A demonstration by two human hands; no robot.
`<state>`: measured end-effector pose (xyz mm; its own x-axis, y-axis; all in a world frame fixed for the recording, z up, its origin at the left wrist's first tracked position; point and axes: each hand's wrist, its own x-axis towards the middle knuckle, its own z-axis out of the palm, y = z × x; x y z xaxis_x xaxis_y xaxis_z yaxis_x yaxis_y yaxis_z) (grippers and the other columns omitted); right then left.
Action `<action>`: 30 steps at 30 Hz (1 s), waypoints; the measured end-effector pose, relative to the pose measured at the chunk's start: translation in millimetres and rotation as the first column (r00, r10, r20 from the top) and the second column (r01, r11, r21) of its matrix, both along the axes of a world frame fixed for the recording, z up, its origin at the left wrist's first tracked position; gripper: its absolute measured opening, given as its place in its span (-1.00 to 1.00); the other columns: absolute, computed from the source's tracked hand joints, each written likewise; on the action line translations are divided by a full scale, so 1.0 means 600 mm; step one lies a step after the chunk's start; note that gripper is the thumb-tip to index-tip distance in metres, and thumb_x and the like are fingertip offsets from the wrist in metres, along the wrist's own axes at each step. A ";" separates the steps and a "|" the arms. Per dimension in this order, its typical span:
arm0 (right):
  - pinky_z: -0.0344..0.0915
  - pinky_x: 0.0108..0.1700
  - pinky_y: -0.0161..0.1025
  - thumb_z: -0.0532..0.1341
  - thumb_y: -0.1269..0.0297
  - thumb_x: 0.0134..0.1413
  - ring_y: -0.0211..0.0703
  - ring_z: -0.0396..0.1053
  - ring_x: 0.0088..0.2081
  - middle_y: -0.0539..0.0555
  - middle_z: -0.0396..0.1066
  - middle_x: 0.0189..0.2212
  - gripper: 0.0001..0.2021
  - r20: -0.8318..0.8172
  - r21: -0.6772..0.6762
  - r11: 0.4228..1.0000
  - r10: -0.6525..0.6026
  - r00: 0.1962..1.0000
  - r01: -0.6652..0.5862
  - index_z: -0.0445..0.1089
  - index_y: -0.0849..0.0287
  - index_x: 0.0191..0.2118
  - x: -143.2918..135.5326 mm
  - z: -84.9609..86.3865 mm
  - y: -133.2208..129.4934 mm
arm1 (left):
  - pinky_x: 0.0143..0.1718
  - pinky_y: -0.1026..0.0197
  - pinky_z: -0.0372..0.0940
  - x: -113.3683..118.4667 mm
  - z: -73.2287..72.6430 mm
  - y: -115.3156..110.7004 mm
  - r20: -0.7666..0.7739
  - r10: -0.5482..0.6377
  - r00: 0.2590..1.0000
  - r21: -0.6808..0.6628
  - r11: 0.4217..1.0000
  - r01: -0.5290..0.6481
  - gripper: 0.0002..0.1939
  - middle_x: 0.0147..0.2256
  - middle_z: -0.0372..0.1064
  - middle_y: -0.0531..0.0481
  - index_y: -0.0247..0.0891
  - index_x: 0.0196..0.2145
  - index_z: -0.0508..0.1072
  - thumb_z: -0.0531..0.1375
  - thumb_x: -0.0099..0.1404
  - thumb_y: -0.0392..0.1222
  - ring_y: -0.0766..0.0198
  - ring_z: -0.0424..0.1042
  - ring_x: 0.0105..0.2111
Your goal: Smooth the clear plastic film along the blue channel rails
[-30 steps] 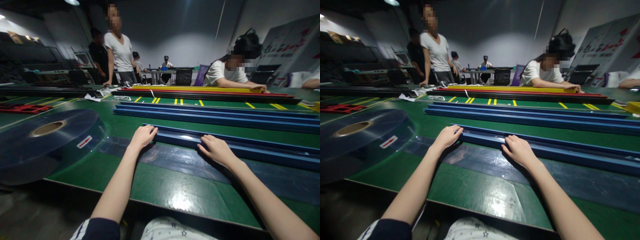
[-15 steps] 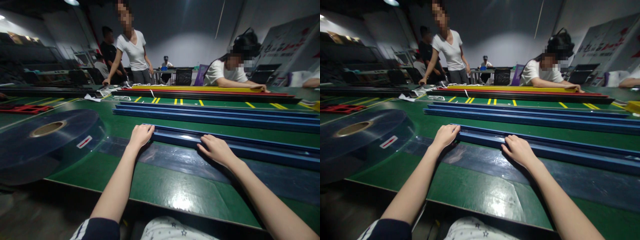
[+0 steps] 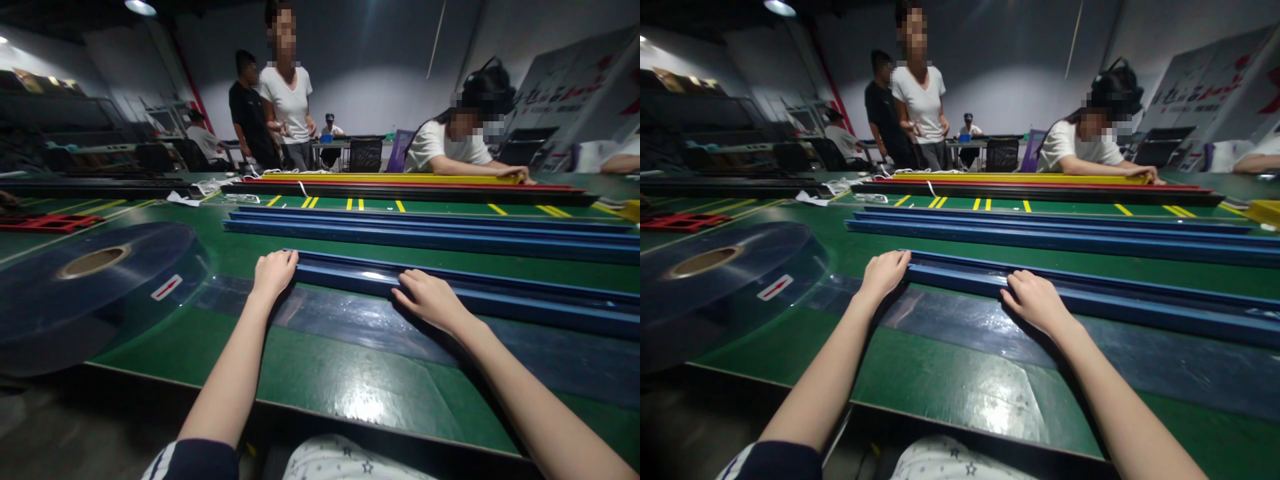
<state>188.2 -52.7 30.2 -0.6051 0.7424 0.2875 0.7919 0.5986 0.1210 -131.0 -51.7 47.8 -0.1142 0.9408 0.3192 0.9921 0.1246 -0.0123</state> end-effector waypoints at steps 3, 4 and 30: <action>0.14 -0.31 -0.27 -0.05 0.17 0.20 -0.14 0.31 -0.29 0.11 0.36 -0.35 -0.74 0.007 -0.006 1.000 -0.002 1.000 0.002 0.29 0.18 -0.33 -0.001 0.002 -0.001 | -0.24 0.13 0.23 0.000 0.000 0.000 0.003 0.002 1.000 -0.009 1.000 -0.002 -0.49 -0.23 0.48 -0.13 -0.23 -0.37 0.47 -0.23 0.36 -0.06 0.11 0.44 -0.22; 0.14 -0.31 -0.27 -0.06 0.16 0.20 -0.14 0.31 -0.28 0.11 0.36 -0.34 -0.74 0.009 -0.008 1.000 -0.004 1.000 0.004 0.28 0.18 -0.33 -0.001 0.002 -0.001 | -0.24 0.13 0.23 0.001 0.000 0.000 0.003 0.001 1.000 -0.012 1.000 -0.001 -0.49 -0.23 0.48 -0.13 -0.23 -0.37 0.46 -0.23 0.36 -0.06 0.11 0.44 -0.22; 0.02 -0.18 -0.19 -0.11 0.11 0.24 -0.09 0.29 -0.19 0.14 0.42 -0.29 -0.62 -0.143 0.103 0.934 -0.327 0.934 0.343 0.36 0.20 -0.28 0.030 0.003 0.027 | -0.11 0.16 0.17 0.130 -0.025 0.004 -0.029 -0.543 0.839 0.204 0.819 0.537 -0.73 -0.14 0.36 -0.05 -0.23 -0.16 0.40 -0.04 0.34 -0.15 0.22 0.30 -0.11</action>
<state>206.2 -36.5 32.1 -0.2820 0.8495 0.4458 0.9570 0.2823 0.0674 -52.9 -49.5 32.5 0.3812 0.7728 0.5074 0.9007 -0.4341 -0.0156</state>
